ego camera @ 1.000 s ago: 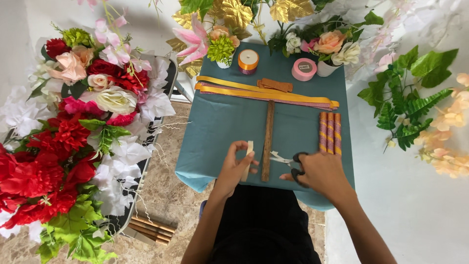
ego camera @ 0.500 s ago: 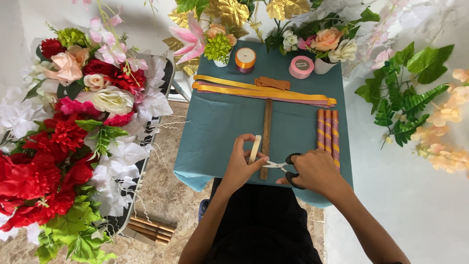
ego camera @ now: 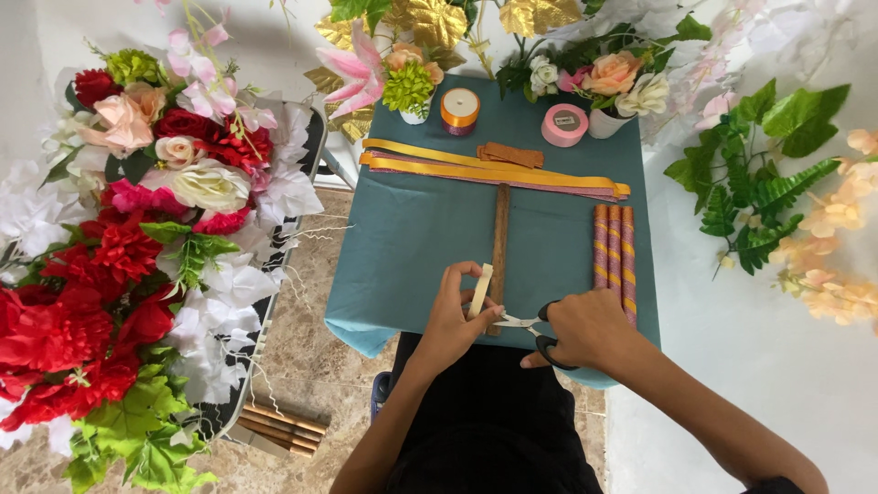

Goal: The person cuts a roll of clear adhesive tape into small pieces using a pair of scissors. They repeatedly pull the tape, cut it, and place the pieces on the table next to a wooden stick and decorative ribbons.

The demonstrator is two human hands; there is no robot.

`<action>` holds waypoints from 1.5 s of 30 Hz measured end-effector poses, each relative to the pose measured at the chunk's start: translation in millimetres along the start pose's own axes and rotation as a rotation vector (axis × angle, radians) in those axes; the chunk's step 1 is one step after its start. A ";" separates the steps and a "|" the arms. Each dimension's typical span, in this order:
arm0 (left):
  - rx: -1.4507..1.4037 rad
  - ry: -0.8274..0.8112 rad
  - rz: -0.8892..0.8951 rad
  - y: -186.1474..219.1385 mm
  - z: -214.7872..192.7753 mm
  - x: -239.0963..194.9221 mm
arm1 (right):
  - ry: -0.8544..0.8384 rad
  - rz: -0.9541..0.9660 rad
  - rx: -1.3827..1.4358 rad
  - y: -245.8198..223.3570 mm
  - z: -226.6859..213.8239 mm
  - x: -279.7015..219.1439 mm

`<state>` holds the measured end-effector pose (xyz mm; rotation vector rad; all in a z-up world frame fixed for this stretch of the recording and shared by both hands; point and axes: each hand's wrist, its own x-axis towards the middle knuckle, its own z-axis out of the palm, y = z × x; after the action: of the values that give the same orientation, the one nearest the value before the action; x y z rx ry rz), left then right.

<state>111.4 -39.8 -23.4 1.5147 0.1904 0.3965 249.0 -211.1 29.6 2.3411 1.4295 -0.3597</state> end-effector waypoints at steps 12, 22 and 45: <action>-0.190 0.118 -0.021 43.9 -45.2 -26.1 | 0.387 -0.431 0.683 10.6 23.5 49.8; -0.190 0.301 -0.076 34.1 -85.6 -79.0 | 0.451 -0.195 1.559 -117.0 1.3 64.0; -0.014 0.501 -0.187 35.2 -147.7 -137.1 | 0.337 -0.359 1.613 -212.9 11.5 83.5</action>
<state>-73.4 47.4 -13.7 1.3472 0.7162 0.6202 96.6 -61.3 -52.6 3.2907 2.1409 -1.8605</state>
